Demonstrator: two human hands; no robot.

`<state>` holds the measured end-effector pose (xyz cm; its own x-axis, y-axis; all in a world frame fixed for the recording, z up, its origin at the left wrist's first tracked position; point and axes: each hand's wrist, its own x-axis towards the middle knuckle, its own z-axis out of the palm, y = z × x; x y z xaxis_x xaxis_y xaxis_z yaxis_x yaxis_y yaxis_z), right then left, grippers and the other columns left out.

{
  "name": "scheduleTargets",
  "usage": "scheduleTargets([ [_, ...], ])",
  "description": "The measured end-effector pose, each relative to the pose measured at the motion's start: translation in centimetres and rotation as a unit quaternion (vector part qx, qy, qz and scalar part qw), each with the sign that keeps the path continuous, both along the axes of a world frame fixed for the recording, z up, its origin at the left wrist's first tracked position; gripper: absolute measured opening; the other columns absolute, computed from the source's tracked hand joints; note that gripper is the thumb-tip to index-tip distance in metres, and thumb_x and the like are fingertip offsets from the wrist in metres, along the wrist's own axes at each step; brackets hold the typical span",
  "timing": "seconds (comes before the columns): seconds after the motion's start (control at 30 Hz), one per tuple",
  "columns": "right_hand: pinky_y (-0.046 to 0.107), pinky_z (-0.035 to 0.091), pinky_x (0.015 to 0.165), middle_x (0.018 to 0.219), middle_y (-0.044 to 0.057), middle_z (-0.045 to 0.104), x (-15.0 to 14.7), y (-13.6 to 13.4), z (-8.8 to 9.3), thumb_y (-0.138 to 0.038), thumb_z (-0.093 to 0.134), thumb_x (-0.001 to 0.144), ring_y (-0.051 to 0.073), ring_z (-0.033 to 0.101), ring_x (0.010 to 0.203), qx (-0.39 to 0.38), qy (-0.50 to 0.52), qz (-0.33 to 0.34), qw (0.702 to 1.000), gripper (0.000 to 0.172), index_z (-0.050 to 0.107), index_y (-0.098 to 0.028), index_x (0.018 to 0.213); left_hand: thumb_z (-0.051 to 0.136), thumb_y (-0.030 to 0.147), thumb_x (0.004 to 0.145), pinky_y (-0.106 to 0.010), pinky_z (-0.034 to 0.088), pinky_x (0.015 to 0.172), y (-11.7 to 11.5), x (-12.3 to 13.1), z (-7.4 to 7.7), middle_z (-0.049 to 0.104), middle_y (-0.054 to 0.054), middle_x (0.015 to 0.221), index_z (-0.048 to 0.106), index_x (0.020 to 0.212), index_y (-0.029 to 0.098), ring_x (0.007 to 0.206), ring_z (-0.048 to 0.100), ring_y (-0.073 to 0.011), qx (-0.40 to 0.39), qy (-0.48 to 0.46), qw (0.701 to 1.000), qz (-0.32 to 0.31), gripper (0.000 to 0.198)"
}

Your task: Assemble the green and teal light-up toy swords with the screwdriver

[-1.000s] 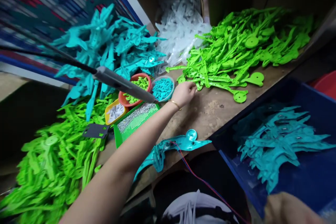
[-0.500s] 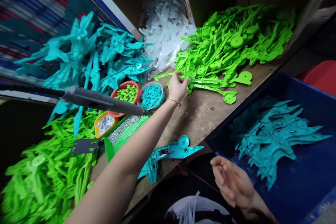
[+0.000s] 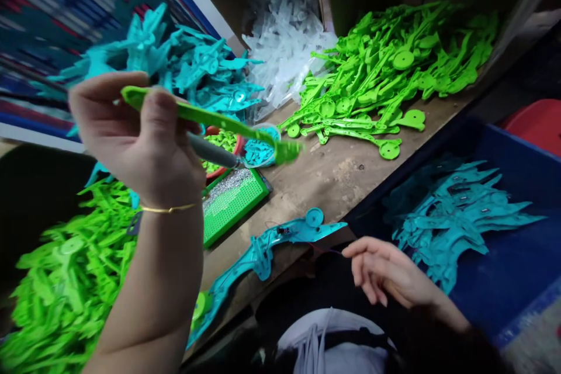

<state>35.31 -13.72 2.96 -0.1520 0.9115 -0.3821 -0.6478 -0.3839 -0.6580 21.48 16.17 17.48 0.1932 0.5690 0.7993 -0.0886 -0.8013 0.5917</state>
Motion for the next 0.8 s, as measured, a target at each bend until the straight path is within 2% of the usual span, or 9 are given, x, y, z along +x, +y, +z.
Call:
scheduleTargets([
  [0.07, 0.016, 0.037, 0.039, 0.074, 0.0, 0.058, 0.1, 0.9, 1.6, -0.048, 0.063, 0.084, 0.006, 0.052, 0.049, 0.005, -0.186, -0.065, 0.98, 0.038, 0.061, -0.019, 0.108, 0.073, 0.031, 0.082, -0.021, 0.049, 0.052, -3.6, -0.4, 0.1, 0.059, 0.006, 0.078, 0.062, 0.099, 0.023, 0.06, 0.053, -0.0042, -0.055, 0.08, 0.994, -0.049, 0.021],
  [0.13, 0.018, 0.041, 0.047, 0.074, -0.001, 0.056, -0.6, 2.2, 2.9, -0.044, 0.069, 0.08, 0.007, 0.051, 0.055, 0.034, -0.359, -0.107, 0.927, 0.043, 0.06, -0.02, 0.114, 0.073, 0.034, 0.081, -0.022, 0.05, 0.052, -7.0, -0.3, -0.7, 0.062, 0.004, 0.079, 0.065, 0.098, 0.023, 0.061, 0.056, -0.0062, -0.122, 0.158, 0.976, -0.091, 0.021],
  [0.2, 0.019, 0.041, 0.051, 0.07, -0.003, 0.053, -1.8, 3.3, 3.8, -0.042, 0.074, 0.076, 0.007, 0.048, 0.057, 0.09, -0.457, -0.077, 0.881, 0.042, 0.061, -0.02, 0.109, 0.071, 0.04, 0.082, -0.024, 0.053, 0.057, -9.7, 0.0, -1.9, 0.065, 0.002, 0.083, 0.065, 0.098, 0.023, 0.068, 0.063, -0.01, -0.179, 0.213, 0.953, -0.119, 0.024],
  [0.3, 0.02, 0.036, 0.05, 0.063, -0.003, 0.052, -3.2, 4.3, 4.6, -0.043, 0.069, 0.08, 0.007, 0.046, 0.055, 0.139, -0.506, 0.015, 0.851, 0.027, 0.06, -0.017, 0.081, 0.062, 0.047, 0.087, -0.028, 0.056, 0.066, -11.6, -0.3, -4.0, 0.067, -0.001, 0.093, 0.061, 0.107, 0.024, 0.081, 0.067, -0.0146, -0.219, 0.241, 0.936, -0.137, 0.03],
  [0.43, 0.02, 0.034, 0.046, 0.062, -0.004, 0.054, -2.3, 5.2, 5.0, -0.045, 0.065, 0.082, 0.007, 0.045, 0.051, 0.092, -0.466, -0.04, 0.879, 0.029, 0.061, -0.017, 0.083, 0.044, 0.042, 0.097, -0.031, 0.054, 0.08, -11.2, -2.7, -7.7, 0.068, -0.006, 0.103, 0.056, 0.118, 0.02, 0.093, 0.066, -0.017, -0.195, 0.302, 0.928, -0.101, 0.033],
  [0.53, 0.019, 0.029, 0.041, 0.055, -0.007, 0.049, -0.6, 7.2, 4.2, -0.05, 0.07, 0.077, 0.005, 0.04, 0.044, 0.046, -0.428, -0.132, 0.893, 0.036, 0.059, -0.017, 0.084, 0.042, 0.033, 0.097, -0.037, 0.048, 0.091, -10.9, -4.5, -10.8, 0.07, -0.008, 0.101, 0.064, 0.1, 0.017, 0.098, 0.064, -0.0203, -0.121, 0.439, 0.888, -0.064, 0.028],
  [0.6, 0.018, 0.027, 0.039, 0.052, -0.007, 0.048, 0.2, 9.2, 3.0, -0.053, 0.072, 0.074, 0.004, 0.038, 0.041, 0.021, -0.414, -0.142, 0.899, 0.04, 0.056, -0.016, 0.079, 0.04, 0.029, 0.097, -0.04, 0.045, 0.095, -11.2, -5.2, -12.3, 0.071, -0.009, 0.101, 0.065, 0.096, 0.017, 0.1, 0.062, -0.0222, -0.088, 0.479, 0.873, -0.017, 0.028],
  [0.7, 0.018, 0.026, 0.038, 0.053, -0.005, 0.053, 0.4, 11.9, 1.0, -0.052, 0.075, 0.071, 0.003, 0.039, 0.039, -0.015, -0.402, -0.121, 0.907, 0.042, 0.053, -0.016, 0.074, 0.041, 0.026, 0.096, -0.043, 0.042, 0.1, -12.2, -5.6, -13.5, 0.07, -0.01, 0.106, 0.065, 0.101, 0.016, 0.104, 0.06, -0.0231, -0.057, 0.467, 0.881, 0.06, 0.026],
  [0.8, 0.019, 0.024, 0.037, 0.053, -0.004, 0.054, 0.1, 13.2, -0.4, -0.048, 0.074, 0.072, 0.003, 0.037, 0.036, -0.041, -0.399, -0.099, 0.911, 0.039, 0.051, -0.016, 0.07, 0.046, 0.027, 0.095, -0.046, 0.034, 0.108, -13.4, -5.4, -14.0, 0.07, -0.008, 0.105, 0.065, 0.101, 0.016, 0.107, 0.059, -0.023, -0.022, 0.465, 0.882, 0.077, 0.023],
])
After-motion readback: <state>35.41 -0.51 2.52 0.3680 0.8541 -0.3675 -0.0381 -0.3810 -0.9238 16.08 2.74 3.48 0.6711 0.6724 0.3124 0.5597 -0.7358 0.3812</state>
